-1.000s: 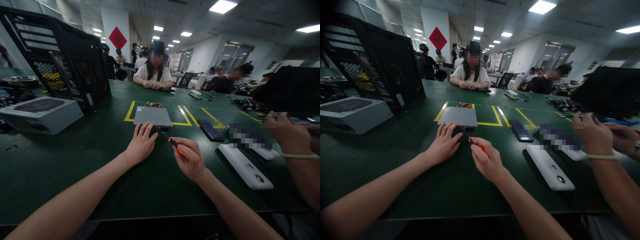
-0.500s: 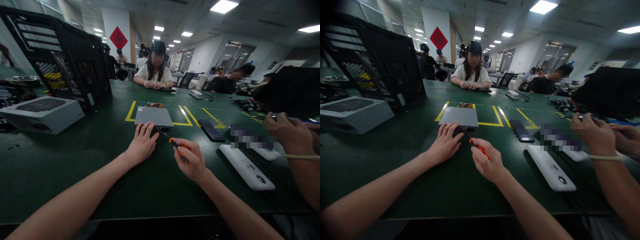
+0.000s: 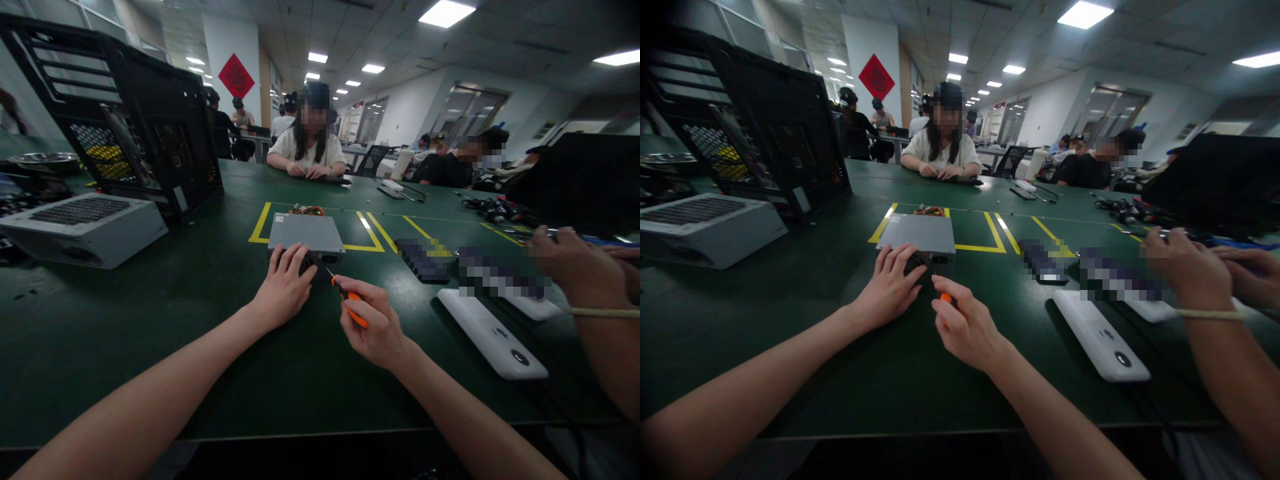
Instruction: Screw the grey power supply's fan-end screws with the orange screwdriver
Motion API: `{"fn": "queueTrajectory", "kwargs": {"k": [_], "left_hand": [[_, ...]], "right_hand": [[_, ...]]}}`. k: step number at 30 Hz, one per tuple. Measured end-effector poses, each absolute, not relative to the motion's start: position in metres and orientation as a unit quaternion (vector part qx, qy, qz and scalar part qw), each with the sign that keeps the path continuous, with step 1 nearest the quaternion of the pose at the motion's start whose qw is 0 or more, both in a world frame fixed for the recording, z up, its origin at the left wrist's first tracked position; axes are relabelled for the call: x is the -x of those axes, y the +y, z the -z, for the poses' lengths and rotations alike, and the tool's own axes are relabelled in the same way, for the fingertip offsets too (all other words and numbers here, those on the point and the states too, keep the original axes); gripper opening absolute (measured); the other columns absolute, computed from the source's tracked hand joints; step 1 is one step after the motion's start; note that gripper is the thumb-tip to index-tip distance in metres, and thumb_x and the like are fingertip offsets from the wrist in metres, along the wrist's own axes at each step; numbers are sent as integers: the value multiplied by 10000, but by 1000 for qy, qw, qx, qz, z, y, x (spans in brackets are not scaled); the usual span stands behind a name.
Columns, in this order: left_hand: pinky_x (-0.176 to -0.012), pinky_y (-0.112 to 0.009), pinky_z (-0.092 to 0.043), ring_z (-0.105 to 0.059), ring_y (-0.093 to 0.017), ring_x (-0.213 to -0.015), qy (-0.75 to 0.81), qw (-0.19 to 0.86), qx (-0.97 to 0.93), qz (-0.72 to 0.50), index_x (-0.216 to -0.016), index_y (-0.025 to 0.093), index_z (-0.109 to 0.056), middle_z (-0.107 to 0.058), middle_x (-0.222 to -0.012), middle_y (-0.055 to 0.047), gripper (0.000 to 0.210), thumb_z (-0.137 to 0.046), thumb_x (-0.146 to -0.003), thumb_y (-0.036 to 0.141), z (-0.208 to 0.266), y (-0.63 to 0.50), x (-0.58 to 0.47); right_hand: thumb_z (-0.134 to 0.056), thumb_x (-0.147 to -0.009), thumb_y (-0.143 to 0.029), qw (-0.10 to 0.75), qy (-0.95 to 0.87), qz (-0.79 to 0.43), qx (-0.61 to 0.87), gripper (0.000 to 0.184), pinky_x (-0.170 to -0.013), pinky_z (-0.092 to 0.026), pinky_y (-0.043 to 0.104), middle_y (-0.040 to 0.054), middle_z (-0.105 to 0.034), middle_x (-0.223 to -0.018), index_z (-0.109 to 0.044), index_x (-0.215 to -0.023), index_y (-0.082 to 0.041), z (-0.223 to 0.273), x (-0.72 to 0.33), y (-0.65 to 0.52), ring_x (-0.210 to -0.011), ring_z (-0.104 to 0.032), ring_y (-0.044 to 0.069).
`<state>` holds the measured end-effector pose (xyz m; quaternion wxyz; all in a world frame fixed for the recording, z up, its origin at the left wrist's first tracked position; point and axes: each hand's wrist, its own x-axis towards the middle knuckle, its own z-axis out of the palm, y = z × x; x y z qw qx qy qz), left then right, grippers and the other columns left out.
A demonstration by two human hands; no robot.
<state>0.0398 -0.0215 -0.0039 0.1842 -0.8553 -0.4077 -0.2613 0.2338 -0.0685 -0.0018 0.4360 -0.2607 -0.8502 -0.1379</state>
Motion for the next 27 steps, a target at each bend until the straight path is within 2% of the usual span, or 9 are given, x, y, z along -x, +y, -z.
{"fn": "queueTrajectory", "kwargs": {"k": [2,5,8,12,17,19,23,27], "left_hand": [[-1081,-554,-203,-278,-323,-1293,-411,187,853,261,-1113,176,-563,-364,-1328,-164,323,-534,-792,196,4,-21,-40],[-1087,-551,-192,-270,-325,-1298,-410,186,855,256,-1114,170,-564,-357,-1332,-166,327,-542,-789,198,4,-21,-40],[-1088,-550,-188,-277,-325,-1295,-409,185,856,257,-1108,167,-567,-360,-1330,-166,322,-545,-788,197,4,-22,-39],[-1084,-545,-197,-285,-316,-1291,-412,191,852,260,-1109,170,-565,-368,-1321,-166,313,-537,-800,209,4,-21,-40],[-1067,-541,-229,-322,-312,-1263,-414,191,851,263,-1107,169,-561,-404,-1284,-165,301,-513,-815,217,3,-21,-40],[-1061,-536,-242,-337,-307,-1250,-415,191,849,267,-1083,169,-571,-421,-1268,-160,277,-502,-818,214,2,-21,-40],[-1047,-526,-262,-365,-304,-1220,-415,189,848,270,-1038,157,-589,-445,-1249,-163,245,-482,-823,203,-2,-22,-40],[-1034,-529,-279,-375,-303,-1204,-414,184,849,274,-1046,160,-592,-462,-1236,-158,252,-475,-827,204,-4,-22,-40]], "right_hand": [[-548,-758,-70,445,-837,146,282,268,-785,-570,379,98,-471,-1185,-482,-967,-224,1,-233,-70,-1106,-539,225],[-611,-749,-125,437,-825,211,290,229,-716,-575,351,67,-490,-1068,-494,-908,-243,-1,-233,-70,-1001,-556,209],[-541,-763,-50,427,-847,194,251,290,-779,-569,352,61,-493,-1059,-475,-968,-244,-2,-233,-71,-1032,-546,191],[-488,-761,-24,405,-874,143,226,290,-853,-547,375,107,-502,-1102,-457,-1000,-186,-2,-232,-71,-1122,-523,208],[-550,-785,-113,441,-849,135,259,219,-807,-547,409,88,-570,-1047,-465,-959,-214,-6,-234,-68,-1039,-566,217],[-546,-785,-100,435,-859,120,243,240,-808,-547,402,76,-591,-1039,-460,-972,-222,-5,-235,-68,-1032,-576,212],[-497,-758,-57,469,-850,64,231,345,-824,-543,412,121,-550,-1103,-413,-1062,-196,-2,-235,-68,-1075,-565,228],[-588,-739,-104,506,-811,103,276,353,-765,-550,398,87,-571,-1030,-428,-1032,-218,-1,-239,-67,-982,-600,223]]}}
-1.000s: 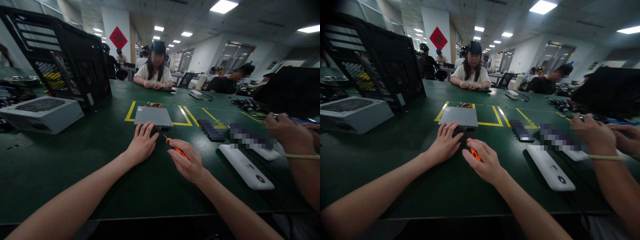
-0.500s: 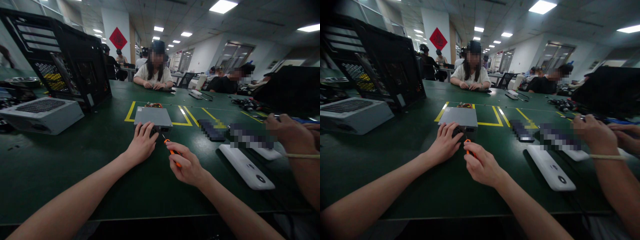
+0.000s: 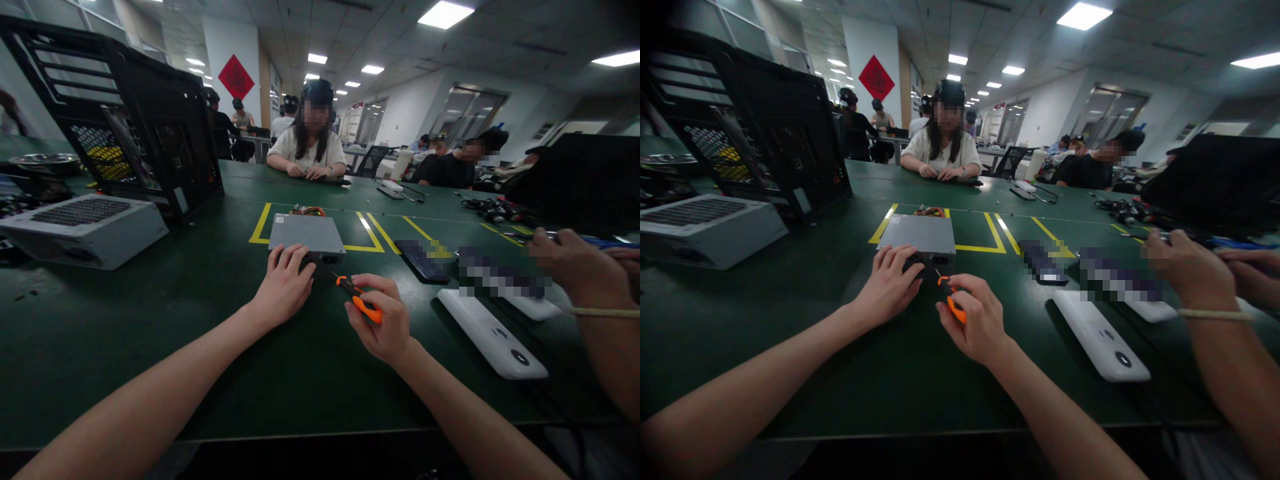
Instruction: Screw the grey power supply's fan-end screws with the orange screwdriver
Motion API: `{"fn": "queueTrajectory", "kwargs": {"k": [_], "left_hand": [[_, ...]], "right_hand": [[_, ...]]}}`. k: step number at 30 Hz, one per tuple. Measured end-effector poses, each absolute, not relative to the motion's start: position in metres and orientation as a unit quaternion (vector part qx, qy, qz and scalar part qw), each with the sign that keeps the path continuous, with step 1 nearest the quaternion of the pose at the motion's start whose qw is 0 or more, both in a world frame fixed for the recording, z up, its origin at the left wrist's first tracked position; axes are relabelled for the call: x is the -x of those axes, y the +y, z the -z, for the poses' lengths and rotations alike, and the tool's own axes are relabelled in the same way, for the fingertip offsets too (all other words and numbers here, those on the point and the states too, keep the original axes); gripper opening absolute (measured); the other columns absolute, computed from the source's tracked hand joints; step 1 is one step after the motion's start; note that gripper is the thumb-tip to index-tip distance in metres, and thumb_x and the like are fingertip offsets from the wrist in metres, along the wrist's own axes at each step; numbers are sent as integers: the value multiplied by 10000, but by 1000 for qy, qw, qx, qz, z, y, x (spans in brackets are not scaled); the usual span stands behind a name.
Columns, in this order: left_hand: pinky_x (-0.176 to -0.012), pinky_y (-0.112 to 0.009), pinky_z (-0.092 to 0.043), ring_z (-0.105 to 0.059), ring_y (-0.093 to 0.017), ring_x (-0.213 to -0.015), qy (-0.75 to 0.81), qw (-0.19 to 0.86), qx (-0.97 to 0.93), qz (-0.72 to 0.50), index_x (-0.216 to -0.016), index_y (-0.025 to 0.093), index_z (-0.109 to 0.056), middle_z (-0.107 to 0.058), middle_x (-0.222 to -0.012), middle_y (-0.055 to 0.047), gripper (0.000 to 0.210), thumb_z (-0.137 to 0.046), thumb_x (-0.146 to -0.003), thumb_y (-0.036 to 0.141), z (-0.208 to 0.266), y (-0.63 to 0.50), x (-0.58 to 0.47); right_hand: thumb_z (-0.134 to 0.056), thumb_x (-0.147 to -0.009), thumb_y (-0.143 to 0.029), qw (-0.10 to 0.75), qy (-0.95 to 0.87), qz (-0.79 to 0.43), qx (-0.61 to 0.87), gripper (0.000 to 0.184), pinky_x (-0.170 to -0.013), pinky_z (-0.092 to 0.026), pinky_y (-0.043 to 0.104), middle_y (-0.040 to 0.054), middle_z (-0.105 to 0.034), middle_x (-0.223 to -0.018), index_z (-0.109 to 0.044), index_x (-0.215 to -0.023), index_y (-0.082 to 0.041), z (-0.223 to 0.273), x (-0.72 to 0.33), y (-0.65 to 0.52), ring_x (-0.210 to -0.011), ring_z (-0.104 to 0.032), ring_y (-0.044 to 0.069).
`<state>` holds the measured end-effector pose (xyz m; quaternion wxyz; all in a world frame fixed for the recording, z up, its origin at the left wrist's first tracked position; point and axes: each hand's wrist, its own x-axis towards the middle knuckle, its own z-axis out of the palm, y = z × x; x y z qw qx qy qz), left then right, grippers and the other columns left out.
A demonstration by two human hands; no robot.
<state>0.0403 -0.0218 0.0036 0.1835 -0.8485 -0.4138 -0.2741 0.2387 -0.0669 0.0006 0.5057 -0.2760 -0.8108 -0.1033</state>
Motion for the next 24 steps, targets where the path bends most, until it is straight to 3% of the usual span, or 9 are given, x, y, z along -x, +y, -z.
{"fn": "queueTrajectory", "kwargs": {"k": [2,5,8,11,13,17,24], "left_hand": [[-1035,-524,-279,-374,-301,-1205,-415,188,847,272,-1050,159,-591,-463,-1235,-156,254,-474,-831,212,-3,-21,-40],[-1038,-519,-276,-380,-298,-1202,-418,193,846,271,-1037,157,-596,-466,-1235,-155,245,-472,-834,217,-2,-21,-41],[-1039,-518,-274,-384,-298,-1199,-417,187,845,277,-1032,157,-601,-469,-1234,-155,242,-480,-828,207,-2,-20,-41],[-1035,-524,-276,-388,-300,-1194,-413,179,846,287,-1028,162,-608,-474,-1231,-152,243,-491,-818,199,-2,-20,-41],[-1032,-527,-280,-391,-299,-1190,-413,178,845,290,-1020,165,-612,-479,-1228,-150,239,-491,-817,195,-2,-21,-41],[-1033,-519,-281,-395,-296,-1190,-415,180,843,290,-1007,162,-615,-486,-1218,-149,229,-489,-818,190,-3,-21,-41],[-1033,-505,-285,-387,-292,-1196,-416,193,846,273,-1025,158,-602,-471,-1237,-146,239,-469,-835,216,-3,-20,-39]], "right_hand": [[-605,-741,-100,501,-810,107,286,312,-763,-552,373,73,-595,-986,-451,-987,-215,-2,-239,-67,-946,-613,206],[-531,-772,-57,467,-841,58,267,256,-831,-540,388,90,-601,-1046,-453,-963,-209,-2,-237,-68,-1045,-588,210],[-514,-769,-54,474,-841,45,257,322,-861,-526,444,110,-565,-1116,-417,-1030,-215,-2,-234,-68,-1128,-542,236],[-574,-763,-99,516,-808,75,274,354,-800,-554,427,76,-547,-1062,-413,-1045,-241,-2,-234,-67,-1043,-591,224],[-569,-774,-104,498,-818,66,280,287,-778,-566,389,60,-544,-1018,-441,-994,-237,-2,-235,-67,-1013,-609,209],[-494,-785,-70,434,-864,17,255,230,-878,-537,406,87,-568,-1033,-458,-965,-209,-3,-235,-69,-1105,-568,221],[-486,-750,-32,463,-858,42,218,234,-849,-561,370,70,-587,-966,-463,-900,-210,-2,-233,-70,-1032,-605,199]]}}
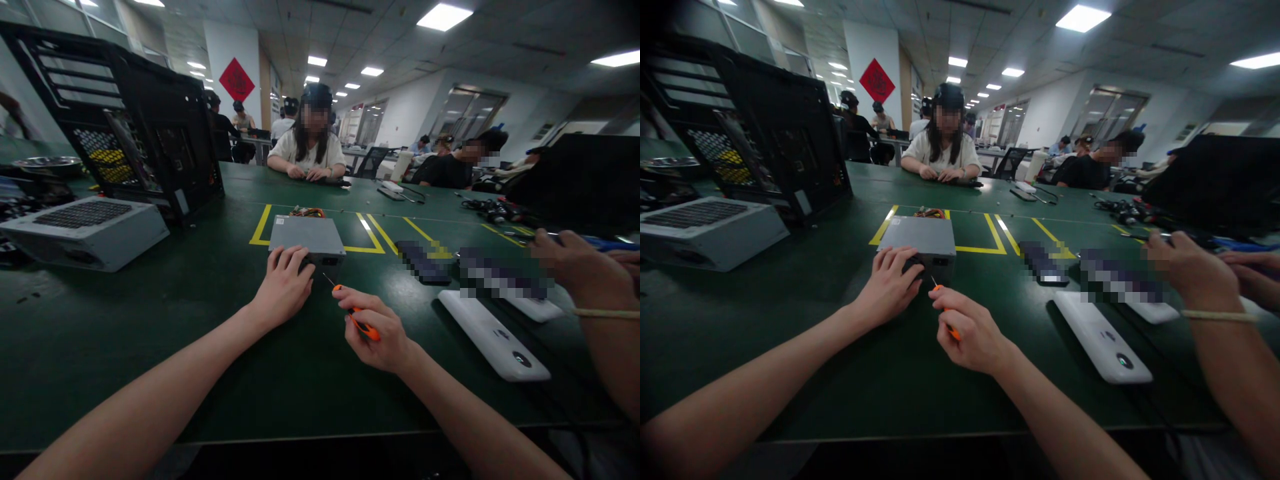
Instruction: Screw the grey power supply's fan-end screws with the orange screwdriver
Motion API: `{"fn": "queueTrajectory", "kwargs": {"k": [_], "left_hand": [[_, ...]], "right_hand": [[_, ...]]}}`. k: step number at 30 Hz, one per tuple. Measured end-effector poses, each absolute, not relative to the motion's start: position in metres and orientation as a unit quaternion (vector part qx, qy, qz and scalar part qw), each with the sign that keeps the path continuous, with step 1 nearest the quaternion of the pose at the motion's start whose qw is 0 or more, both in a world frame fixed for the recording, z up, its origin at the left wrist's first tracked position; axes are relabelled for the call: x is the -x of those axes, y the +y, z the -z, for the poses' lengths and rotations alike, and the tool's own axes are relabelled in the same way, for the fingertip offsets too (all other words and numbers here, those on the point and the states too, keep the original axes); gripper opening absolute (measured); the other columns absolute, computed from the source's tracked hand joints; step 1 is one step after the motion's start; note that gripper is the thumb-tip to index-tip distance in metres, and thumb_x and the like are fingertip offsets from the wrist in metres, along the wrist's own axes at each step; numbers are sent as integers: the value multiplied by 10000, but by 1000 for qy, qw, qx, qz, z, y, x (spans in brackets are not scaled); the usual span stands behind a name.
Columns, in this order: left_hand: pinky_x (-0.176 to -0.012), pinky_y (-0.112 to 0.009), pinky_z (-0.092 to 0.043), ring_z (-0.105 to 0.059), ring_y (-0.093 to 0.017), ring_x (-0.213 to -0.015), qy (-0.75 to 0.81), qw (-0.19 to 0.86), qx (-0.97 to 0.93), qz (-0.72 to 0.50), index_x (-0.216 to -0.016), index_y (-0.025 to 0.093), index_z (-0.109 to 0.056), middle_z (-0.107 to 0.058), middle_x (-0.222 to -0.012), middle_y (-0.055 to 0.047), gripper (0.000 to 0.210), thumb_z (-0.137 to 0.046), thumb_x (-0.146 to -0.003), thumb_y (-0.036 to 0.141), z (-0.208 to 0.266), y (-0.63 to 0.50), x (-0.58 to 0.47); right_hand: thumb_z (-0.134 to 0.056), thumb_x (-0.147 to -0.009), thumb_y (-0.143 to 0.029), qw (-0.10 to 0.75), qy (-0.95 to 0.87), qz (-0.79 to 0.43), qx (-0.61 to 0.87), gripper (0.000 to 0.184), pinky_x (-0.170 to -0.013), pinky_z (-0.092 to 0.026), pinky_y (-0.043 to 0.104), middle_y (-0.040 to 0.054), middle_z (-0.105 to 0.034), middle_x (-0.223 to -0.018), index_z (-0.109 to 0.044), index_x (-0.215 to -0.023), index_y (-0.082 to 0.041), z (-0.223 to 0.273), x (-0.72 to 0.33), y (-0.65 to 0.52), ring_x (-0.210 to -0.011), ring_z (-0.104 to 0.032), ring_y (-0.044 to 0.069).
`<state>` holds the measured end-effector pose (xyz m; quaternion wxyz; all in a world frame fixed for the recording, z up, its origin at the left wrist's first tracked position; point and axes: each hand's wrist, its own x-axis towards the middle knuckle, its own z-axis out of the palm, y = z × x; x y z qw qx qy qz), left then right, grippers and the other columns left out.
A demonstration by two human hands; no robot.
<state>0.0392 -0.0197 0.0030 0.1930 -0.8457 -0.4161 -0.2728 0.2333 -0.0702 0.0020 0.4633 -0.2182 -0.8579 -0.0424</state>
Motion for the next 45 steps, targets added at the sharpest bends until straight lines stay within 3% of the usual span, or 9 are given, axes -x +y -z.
{"fn": "queueTrajectory", "kwargs": {"k": [12,17,24,31,36,38,41,45], "left_hand": [[-1039,-498,-279,-380,-287,-1203,-418,196,846,268,-1024,161,-591,-465,-1236,-141,231,-462,-841,216,-3,-20,-39],[-1042,-499,-271,-380,-287,-1203,-419,194,845,270,-1030,161,-590,-465,-1234,-142,235,-470,-837,222,-2,-19,-40],[-1038,-504,-275,-379,-292,-1206,-416,197,846,268,-1034,159,-585,-461,-1239,-147,237,-464,-840,218,-1,-19,-39],[-1032,-509,-281,-385,-295,-1198,-411,197,846,276,-1022,155,-594,-471,-1226,-152,230,-470,-836,213,-2,-20,-40],[-1035,-514,-277,-381,-298,-1202,-417,191,844,278,-1038,159,-590,-464,-1235,-151,243,-476,-833,221,-1,-20,-40],[-1037,-514,-273,-376,-298,-1206,-417,189,845,277,-1042,161,-590,-462,-1238,-151,246,-481,-830,221,-1,-19,-40],[-1041,-512,-266,-373,-296,-1209,-417,190,845,274,-1039,163,-591,-460,-1241,-149,243,-482,-830,220,0,-19,-40],[-1045,-508,-260,-373,-295,-1210,-421,190,844,272,-1043,169,-590,-458,-1243,-144,245,-473,-838,233,0,-19,-40]], "right_hand": [[-493,-767,-33,471,-847,74,235,192,-863,-549,368,100,-582,-979,-465,-883,-183,-1,-232,-68,-1065,-587,204],[-476,-794,-70,429,-866,49,254,157,-807,-573,355,98,-590,-977,-458,-890,-193,1,-231,-66,-1026,-609,200],[-491,-770,-47,471,-845,75,243,176,-854,-559,357,89,-581,-984,-466,-859,-197,-2,-232,-68,-1048,-597,206],[-502,-782,-65,430,-870,95,222,196,-868,-546,386,78,-551,-1013,-448,-910,-202,-1,-232,-66,-1083,-568,203],[-635,-747,-154,476,-817,171,278,281,-742,-559,394,62,-551,-1016,-472,-959,-240,-5,-236,-67,-956,-587,217],[-619,-749,-120,508,-790,145,310,339,-718,-558,381,71,-553,-1012,-460,-1022,-241,-5,-236,-69,-922,-594,210],[-540,-757,-32,506,-820,59,260,442,-831,-536,430,88,-558,-1057,-388,-1123,-227,-1,-235,-69,-1036,-580,223],[-535,-764,-44,516,-820,17,247,418,-860,-524,463,92,-524,-1109,-385,-1105,-234,2,-233,-65,-1098,-556,238]]}}
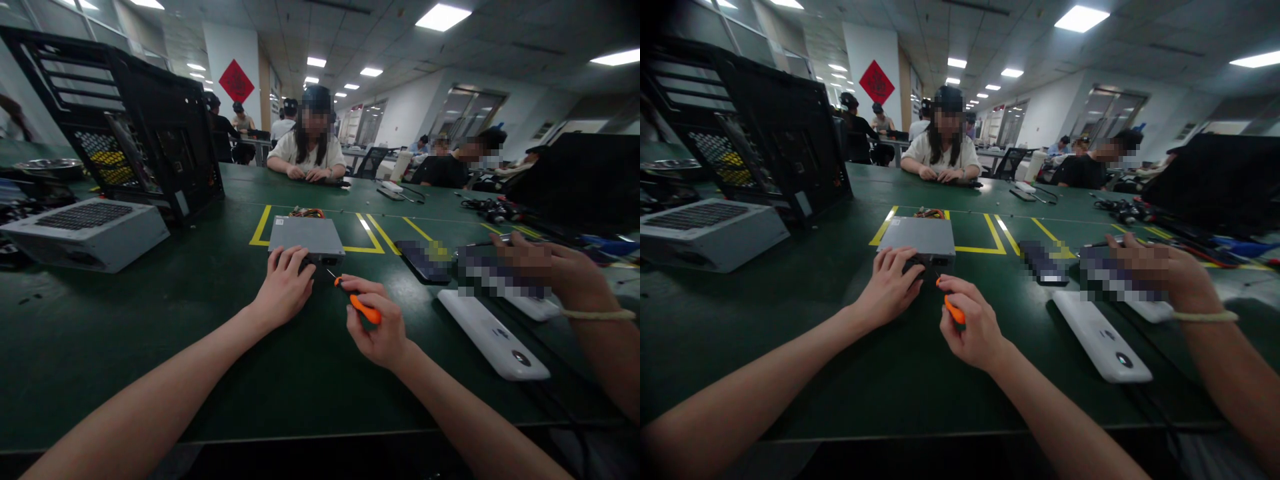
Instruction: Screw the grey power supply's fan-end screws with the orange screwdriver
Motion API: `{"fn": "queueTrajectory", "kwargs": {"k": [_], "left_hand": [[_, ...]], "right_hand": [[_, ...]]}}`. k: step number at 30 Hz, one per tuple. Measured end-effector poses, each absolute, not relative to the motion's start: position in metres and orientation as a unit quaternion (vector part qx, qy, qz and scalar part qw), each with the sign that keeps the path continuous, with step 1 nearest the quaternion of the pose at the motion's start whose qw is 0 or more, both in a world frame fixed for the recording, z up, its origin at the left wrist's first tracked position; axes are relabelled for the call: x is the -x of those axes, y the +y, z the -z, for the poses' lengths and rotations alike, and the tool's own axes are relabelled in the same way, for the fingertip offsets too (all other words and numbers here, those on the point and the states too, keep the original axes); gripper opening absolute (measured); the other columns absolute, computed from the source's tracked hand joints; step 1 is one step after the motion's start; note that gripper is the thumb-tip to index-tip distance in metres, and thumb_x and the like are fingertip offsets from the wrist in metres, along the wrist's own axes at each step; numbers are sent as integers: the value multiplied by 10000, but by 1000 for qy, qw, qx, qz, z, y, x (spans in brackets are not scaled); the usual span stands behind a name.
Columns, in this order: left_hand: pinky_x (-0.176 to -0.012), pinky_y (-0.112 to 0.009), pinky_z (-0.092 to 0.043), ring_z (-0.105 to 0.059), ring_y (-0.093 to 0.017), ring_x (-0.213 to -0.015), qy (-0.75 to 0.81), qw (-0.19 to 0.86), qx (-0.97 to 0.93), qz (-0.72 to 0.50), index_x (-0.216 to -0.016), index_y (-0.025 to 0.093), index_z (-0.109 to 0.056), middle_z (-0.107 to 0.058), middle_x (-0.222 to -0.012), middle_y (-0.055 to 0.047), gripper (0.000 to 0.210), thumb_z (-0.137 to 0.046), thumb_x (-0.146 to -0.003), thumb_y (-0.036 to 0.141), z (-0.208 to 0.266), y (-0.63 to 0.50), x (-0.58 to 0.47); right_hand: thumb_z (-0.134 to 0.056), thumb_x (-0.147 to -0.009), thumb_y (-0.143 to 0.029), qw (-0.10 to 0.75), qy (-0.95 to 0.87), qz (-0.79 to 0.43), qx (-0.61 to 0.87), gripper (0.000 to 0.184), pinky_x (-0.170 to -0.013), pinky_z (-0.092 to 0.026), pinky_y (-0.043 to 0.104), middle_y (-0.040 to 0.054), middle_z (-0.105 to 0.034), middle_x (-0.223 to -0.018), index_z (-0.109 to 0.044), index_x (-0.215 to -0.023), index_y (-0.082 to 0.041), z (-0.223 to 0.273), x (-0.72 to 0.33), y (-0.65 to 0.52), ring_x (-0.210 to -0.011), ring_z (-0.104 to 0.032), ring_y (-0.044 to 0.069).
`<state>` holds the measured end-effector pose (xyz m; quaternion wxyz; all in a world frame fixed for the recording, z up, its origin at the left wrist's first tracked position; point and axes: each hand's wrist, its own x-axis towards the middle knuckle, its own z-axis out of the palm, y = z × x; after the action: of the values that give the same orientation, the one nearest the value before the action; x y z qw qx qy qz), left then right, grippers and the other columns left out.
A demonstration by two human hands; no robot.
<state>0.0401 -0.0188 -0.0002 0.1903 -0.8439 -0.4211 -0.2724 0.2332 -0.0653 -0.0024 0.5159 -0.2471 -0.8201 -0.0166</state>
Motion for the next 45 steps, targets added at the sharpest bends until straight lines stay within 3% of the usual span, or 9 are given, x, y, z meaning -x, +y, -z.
{"fn": "queueTrajectory", "kwargs": {"k": [3,7,14,20,24,27,32,38,45], "left_hand": [[-1045,-506,-260,-370,-295,-1212,-419,186,846,272,-1044,167,-590,-457,-1244,-145,248,-466,-840,235,0,-19,-40],[-1038,-512,-267,-380,-297,-1204,-417,184,845,279,-1028,164,-599,-464,-1236,-150,239,-465,-840,226,-1,-19,-41],[-1037,-509,-270,-384,-293,-1199,-413,178,847,285,-1030,159,-600,-469,-1231,-148,242,-464,-839,222,-2,-20,-40],[-1036,-515,-273,-376,-295,-1206,-413,180,847,283,-1034,163,-599,-467,-1242,-147,243,-469,-835,214,-3,-21,-39],[-1040,-512,-271,-375,-293,-1212,-410,176,848,285,-1034,164,-600,-472,-1234,-146,243,-474,-833,215,-3,-21,-38],[-1041,-515,-268,-373,-291,-1214,-413,176,846,287,-1033,164,-601,-471,-1239,-147,240,-479,-832,213,-3,-21,-39],[-1049,-507,-259,-381,-285,-1209,-416,170,844,292,-1016,164,-607,-476,-1236,-139,227,-483,-831,210,-3,-20,-40],[-1042,-508,-269,-377,-286,-1215,-414,179,846,284,-1017,164,-600,-477,-1234,-140,223,-478,-836,212,-3,-21,-39],[-1041,-510,-274,-377,-285,-1215,-415,183,846,280,-1029,165,-600,-473,-1240,-142,232,-473,-841,216,-3,-22,-39]], "right_hand": [[-572,-773,-82,537,-797,25,275,350,-813,-551,413,71,-504,-1080,-419,-1045,-240,3,-235,-63,-1042,-593,219],[-527,-800,-82,444,-849,53,281,192,-813,-560,353,95,-529,-1078,-459,-930,-205,4,-238,-64,-1103,-570,217],[-537,-766,-58,385,-871,217,213,157,-850,-548,357,79,-598,-979,-501,-863,-175,2,-226,-68,-1089,-568,209],[-589,-773,-192,346,-871,285,201,68,-715,-546,360,66,-639,-902,-523,-782,-201,-7,-219,-76,-881,-615,203],[-578,-787,-218,383,-859,236,246,142,-564,-511,270,88,-626,-901,-488,-894,-192,-1,-223,-77,-758,-600,167],[-554,-753,-141,389,-872,167,247,252,-639,-525,270,132,-599,-987,-460,-986,-154,2,-226,-77,-879,-595,182],[-567,-713,-158,336,-905,153,212,221,-702,-509,367,105,-633,-959,-516,-929,-161,-3,-227,-76,-841,-585,209],[-532,-785,-134,391,-882,82,249,285,-709,-535,292,126,-585,-1044,-439,-1053,-163,0,-227,-75,-955,-592,181],[-553,-781,-263,355,-887,138,261,93,-602,-507,313,96,-549,-968,-507,-829,-198,-6,-227,-81,-777,-575,182]]}}
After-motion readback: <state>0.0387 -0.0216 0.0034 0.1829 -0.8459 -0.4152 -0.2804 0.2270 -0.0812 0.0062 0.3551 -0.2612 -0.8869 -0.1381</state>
